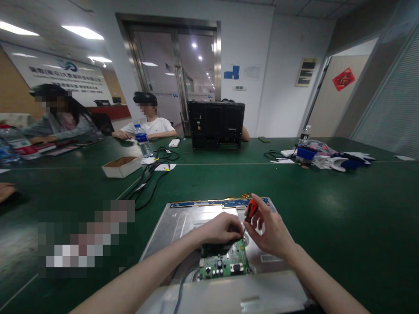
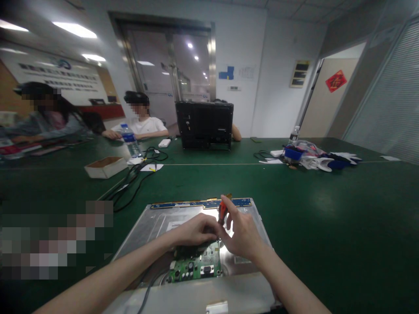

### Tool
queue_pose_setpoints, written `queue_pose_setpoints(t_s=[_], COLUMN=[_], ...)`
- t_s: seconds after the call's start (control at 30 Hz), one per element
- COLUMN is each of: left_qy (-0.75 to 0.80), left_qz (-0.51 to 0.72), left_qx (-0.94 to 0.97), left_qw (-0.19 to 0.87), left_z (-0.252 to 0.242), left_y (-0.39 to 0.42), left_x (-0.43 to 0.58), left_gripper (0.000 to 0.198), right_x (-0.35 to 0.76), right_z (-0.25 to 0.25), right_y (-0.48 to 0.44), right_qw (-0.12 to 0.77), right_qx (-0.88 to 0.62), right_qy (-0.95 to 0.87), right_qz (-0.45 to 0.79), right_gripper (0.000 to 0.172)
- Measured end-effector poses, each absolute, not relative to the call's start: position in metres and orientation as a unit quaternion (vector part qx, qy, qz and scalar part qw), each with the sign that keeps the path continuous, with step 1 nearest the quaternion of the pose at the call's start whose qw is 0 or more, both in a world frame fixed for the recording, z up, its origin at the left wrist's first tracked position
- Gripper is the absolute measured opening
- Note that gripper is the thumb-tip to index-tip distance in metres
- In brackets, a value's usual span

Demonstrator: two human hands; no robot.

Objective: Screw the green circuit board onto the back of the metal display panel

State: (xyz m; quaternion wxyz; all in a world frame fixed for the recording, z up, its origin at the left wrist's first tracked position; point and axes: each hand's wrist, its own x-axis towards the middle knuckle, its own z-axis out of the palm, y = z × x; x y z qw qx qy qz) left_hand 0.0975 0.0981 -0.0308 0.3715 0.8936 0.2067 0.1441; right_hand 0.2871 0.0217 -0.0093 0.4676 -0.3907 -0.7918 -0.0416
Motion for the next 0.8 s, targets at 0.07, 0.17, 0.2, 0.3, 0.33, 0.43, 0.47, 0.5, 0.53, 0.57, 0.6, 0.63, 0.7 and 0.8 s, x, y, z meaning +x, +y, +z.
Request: queue_pose_setpoints(t_s=[0.07, 0.17, 0.2, 0.3, 0.33, 0.43, 0.47, 0.5, 0.53, 0.57, 0.6, 0.63, 0.7, 0.8], left_qy=[0.205, 0.205, 0.205, 0.205, 0.205, 0.205, 0.205, 0.205, 0.206, 0.206, 0.206, 0.205, 0.205, 0.204], left_qz=[0.144, 0.145, 0.145, 0.146, 0.147, 0.147, 0.147, 0.147, 0.147, 0.147, 0.147, 0.148, 0.150, 0.151], left_qx=[0.894, 0.896, 0.896, 0.896, 0.896, 0.896, 0.896, 0.895, 0.895, 0.895, 0.895, 0.895, 0.895, 0.895], left_qw=[0.370, 0.367, 0.366, 0.365, 0.365, 0.366, 0.366, 0.367, 0.367, 0.368, 0.368, 0.368, 0.368, 0.367], left_z=[-0.0307, -0.0308, -0.0309, -0.0308, -0.0307, -0.0299, -0.0295, -0.0291, -0.0286, -0.0280, -0.0274, -0.0267, -0.0256, -0.0244], left_y=[0.0981, 0.0983, 0.0984, 0.0984, 0.0984, 0.0984, 0.0984, 0.0983, 0.0981, 0.0979, 0.0976, 0.0971, 0.0962, 0.0951], left_x=[0.0976, 0.0980, 0.0980, 0.0979, 0.0977, 0.0975, 0.0975, 0.0976, 0.0977, 0.0978, 0.0979, 0.0980, 0.0982, 0.0986], left_gripper=[0.015, 0.014, 0.014, 0.014, 0.014, 0.015, 0.015, 0.015, 0.015, 0.014, 0.014, 0.014, 0.013, 0.012], right_x=[0.2875, 0.2880, 0.2880, 0.2876, 0.2874, 0.2873, 0.2874, 0.2875, 0.2877, 0.2877, 0.2877, 0.2877, 0.2876, 0.2876], right_z=[-0.0098, -0.0101, -0.0097, -0.0075, -0.0068, -0.0060, -0.0062, -0.0064, -0.0067, -0.0069, -0.0069, -0.0067, -0.0058, -0.0050], right_y=[0.0213, 0.0212, 0.0213, 0.0217, 0.0219, 0.0226, 0.0228, 0.0230, 0.0230, 0.0230, 0.0227, 0.0224, 0.0215, 0.0206], right_qw=[0.463, 0.463, 0.464, 0.469, 0.471, 0.477, 0.477, 0.477, 0.477, 0.476, 0.474, 0.474, 0.473, 0.471], right_qx=[-0.384, -0.374, -0.372, -0.370, -0.369, -0.369, -0.369, -0.370, -0.371, -0.372, -0.374, -0.375, -0.372, -0.367], right_qy=[-0.798, -0.804, -0.804, -0.802, -0.801, -0.797, -0.797, -0.797, -0.796, -0.796, -0.797, -0.797, -0.798, -0.802], right_qz=[-0.027, -0.010, -0.010, -0.019, -0.022, -0.029, -0.030, -0.030, -0.030, -0.028, -0.026, -0.022, -0.014, 0.003], right_gripper=[0.070, 0.070, 0.070, 0.068, 0.068, 0.064, 0.063, 0.062, 0.062, 0.062, 0.063, 0.064, 0.066, 0.068])
